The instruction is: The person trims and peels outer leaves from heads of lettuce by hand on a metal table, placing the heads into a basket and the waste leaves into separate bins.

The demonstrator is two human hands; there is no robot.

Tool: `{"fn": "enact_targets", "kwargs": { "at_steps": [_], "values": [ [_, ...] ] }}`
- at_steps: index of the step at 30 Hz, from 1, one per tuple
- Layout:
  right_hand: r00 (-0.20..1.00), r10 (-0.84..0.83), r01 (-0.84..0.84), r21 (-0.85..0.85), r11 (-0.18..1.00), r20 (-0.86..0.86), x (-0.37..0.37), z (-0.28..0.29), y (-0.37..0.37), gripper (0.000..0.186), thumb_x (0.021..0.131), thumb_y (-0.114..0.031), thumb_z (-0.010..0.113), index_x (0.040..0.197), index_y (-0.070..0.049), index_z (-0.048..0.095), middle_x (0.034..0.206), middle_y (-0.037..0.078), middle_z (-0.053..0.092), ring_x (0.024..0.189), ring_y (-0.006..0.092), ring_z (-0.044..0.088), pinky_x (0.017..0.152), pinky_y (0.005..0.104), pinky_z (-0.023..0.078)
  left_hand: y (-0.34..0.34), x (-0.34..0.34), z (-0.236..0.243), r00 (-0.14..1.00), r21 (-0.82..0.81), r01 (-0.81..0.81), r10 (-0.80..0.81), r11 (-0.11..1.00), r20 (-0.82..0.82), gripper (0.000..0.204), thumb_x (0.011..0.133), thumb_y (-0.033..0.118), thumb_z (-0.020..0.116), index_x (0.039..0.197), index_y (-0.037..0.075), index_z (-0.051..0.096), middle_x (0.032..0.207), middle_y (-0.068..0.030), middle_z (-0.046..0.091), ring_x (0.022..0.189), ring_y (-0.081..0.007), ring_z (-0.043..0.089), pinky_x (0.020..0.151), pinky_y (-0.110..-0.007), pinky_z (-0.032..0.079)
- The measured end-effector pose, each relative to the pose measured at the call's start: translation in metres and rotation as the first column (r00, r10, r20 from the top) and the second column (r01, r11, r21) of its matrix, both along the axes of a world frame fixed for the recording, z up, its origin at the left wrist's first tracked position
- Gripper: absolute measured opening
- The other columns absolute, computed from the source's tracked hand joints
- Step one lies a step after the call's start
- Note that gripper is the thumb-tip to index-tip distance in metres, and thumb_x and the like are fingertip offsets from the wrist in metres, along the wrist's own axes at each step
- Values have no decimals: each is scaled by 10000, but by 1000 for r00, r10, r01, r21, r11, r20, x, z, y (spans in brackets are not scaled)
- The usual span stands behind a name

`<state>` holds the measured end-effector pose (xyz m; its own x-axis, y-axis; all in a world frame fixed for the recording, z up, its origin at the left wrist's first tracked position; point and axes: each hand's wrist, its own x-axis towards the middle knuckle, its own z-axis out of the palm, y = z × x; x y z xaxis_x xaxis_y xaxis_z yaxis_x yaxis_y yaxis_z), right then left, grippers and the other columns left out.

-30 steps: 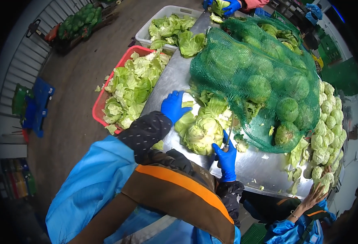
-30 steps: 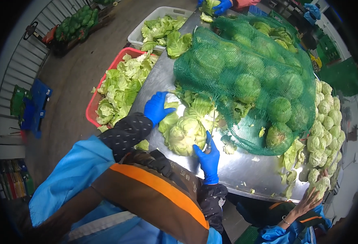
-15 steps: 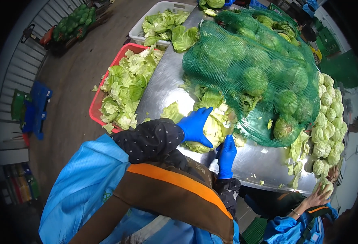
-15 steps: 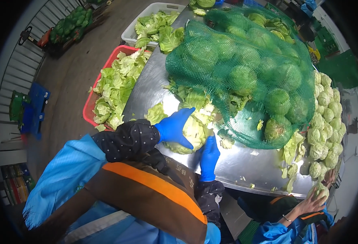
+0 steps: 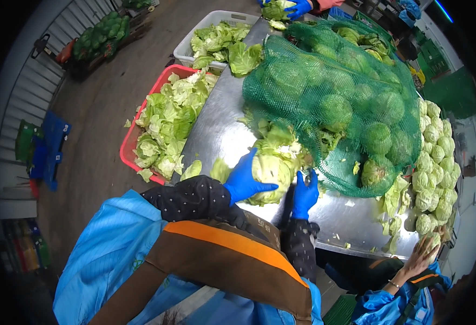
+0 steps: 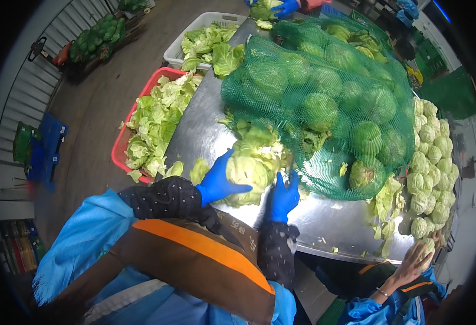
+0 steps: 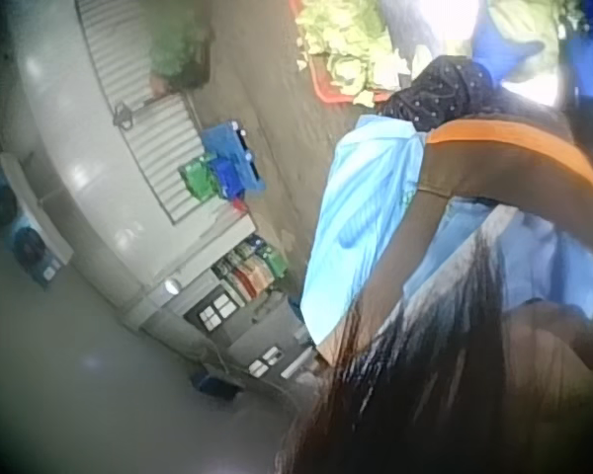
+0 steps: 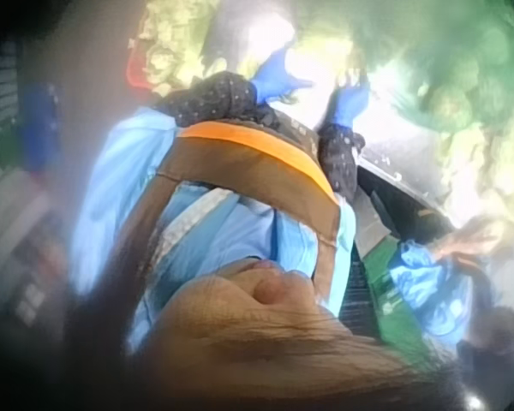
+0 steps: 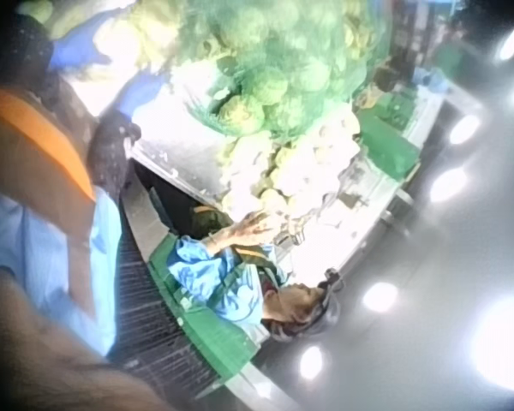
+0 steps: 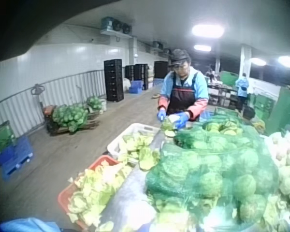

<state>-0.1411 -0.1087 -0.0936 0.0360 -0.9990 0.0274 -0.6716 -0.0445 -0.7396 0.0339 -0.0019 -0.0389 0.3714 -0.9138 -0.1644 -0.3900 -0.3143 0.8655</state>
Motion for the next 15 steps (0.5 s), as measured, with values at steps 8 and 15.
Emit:
{"fn": "enact_targets", "kwargs": {
  "at_steps": [8, 15],
  "values": [
    [943, 311, -328, 166, 930, 119, -25, 29, 61, 584, 925, -297, 602, 1431, -80, 408, 565, 73, 468, 515, 109, 406, 487, 311, 380, -12, 15, 35, 883, 54, 154, -162, 987, 440, 1096, 617, 504, 837, 1394, -47, 295, 1342, -310, 386, 1287, -425, 383, 1071, -464, 345],
    [957, 288, -287, 197, 937, 25, -37, 23, 54, 457, 989, -342, 467, 1384, -112, 470, 711, 223, 648, 599, 285, 661, 526, 399, 467, -49, 5, 11, 915, 136, 346, -366, 928, 170, 1123, 603, 539, 823, 1422, -16, 293, 1359, -246, 438, 1257, -355, 459, 1050, -395, 385]
  ]
}}
